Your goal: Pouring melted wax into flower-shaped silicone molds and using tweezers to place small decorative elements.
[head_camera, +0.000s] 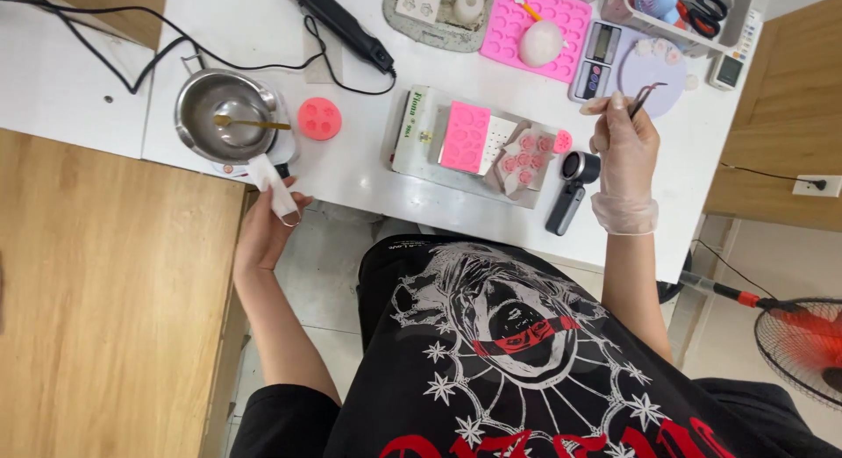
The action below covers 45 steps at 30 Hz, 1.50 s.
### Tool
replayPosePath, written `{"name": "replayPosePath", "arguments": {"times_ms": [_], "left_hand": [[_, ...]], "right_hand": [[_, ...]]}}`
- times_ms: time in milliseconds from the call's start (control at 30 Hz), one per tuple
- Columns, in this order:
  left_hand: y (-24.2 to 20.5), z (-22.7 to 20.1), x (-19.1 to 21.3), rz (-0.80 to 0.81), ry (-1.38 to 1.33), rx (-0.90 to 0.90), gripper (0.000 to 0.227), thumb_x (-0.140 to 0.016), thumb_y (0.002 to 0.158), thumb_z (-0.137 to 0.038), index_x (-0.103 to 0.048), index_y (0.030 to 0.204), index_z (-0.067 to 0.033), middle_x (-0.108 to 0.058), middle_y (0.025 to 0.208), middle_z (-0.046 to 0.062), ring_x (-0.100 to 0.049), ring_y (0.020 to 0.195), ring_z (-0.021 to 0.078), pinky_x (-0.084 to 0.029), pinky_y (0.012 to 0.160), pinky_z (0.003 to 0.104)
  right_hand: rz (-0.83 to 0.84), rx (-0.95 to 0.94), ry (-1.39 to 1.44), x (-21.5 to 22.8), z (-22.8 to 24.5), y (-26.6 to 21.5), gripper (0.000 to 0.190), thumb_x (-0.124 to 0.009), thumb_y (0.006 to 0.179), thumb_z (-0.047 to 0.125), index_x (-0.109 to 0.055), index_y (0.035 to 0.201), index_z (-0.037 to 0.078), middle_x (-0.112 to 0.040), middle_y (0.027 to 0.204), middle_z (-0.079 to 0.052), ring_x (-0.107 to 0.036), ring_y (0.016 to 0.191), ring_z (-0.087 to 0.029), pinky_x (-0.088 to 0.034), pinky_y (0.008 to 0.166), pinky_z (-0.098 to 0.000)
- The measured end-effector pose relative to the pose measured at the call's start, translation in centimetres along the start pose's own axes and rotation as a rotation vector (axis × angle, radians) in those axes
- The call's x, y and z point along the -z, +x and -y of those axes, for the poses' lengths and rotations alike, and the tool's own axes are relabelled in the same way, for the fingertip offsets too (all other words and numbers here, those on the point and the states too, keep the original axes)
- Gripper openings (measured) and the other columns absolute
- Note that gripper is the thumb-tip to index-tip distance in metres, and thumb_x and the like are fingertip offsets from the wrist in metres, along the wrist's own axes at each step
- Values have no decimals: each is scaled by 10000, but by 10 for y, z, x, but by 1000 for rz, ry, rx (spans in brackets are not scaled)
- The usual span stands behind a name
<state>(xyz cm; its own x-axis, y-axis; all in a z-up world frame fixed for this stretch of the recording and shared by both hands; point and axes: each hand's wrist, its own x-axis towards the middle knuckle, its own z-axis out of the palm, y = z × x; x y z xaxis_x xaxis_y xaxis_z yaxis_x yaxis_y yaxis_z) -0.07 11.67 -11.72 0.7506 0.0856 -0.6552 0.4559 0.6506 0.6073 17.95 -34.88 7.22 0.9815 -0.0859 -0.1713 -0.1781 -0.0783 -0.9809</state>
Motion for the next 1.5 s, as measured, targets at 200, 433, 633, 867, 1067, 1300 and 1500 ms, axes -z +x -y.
{"name": "replayPosePath", "arguments": {"times_ms": [200,433,633,867,1067,1300,1500], "left_hand": [[8,6,-19,25,-83,-37,513,-421,1100,-399,-584,1311,39,-601,828,8,-640,860,178,-531,852,319],[-2,-6,-40,-19,237,-216,480,-375,1117,-444,-621,996,-50,-487,683,-17,-535,690,144,-374,637,287],[-34,-8,-86,102,414,-293,504,-333,1138,-439,-561,888,-66,-514,702,-14,-502,711,98,-413,691,260],[-52,16,-175,199,341,-280,475,-337,1126,-406,-567,904,-55,-526,690,0,-487,645,91,-421,625,257],[-64,33,-240,307,337,-254,471,-332,1127,-394,-557,918,-37,-523,677,15,-490,621,93,-424,609,269],[-64,37,-277,286,474,-267,456,-353,1124,-374,-568,919,-28,-508,652,6,-464,587,87,-408,562,276],[-62,37,-299,272,655,-372,491,-344,1132,-355,-569,843,-28,-497,577,4,-458,530,88,-404,537,291]], "right_hand": [[151,-30,31,-65,26,-28,297,-530,1156,270,-685,1021,55,-407,664,90,-334,607,-35,-307,608,-220],[465,-157,-248,-192,2,-54,247,-623,1052,281,-729,1151,82,-444,758,136,-352,634,-4,-293,556,-180],[346,-474,-127,-252,-39,-62,341,-671,954,355,-755,1178,112,-412,653,98,-310,555,-43,-244,487,-219],[122,-78,-8,-213,-70,-60,242,-757,950,255,-643,1010,50,-569,818,79,-452,737,-31,-383,644,-200],[-107,-2,57,-154,-71,-42,247,-692,1033,246,-608,925,40,-538,812,68,-418,752,-39,-368,667,-214],[-188,171,77,-75,-25,-10,274,-570,1088,247,-519,877,79,-515,718,32,-436,637,-76,-385,595,-254],[122,337,-415,-12,12,0,315,-543,1151,204,-463,917,7,-450,749,-27,-369,697,-113,-376,629,-291]]}}
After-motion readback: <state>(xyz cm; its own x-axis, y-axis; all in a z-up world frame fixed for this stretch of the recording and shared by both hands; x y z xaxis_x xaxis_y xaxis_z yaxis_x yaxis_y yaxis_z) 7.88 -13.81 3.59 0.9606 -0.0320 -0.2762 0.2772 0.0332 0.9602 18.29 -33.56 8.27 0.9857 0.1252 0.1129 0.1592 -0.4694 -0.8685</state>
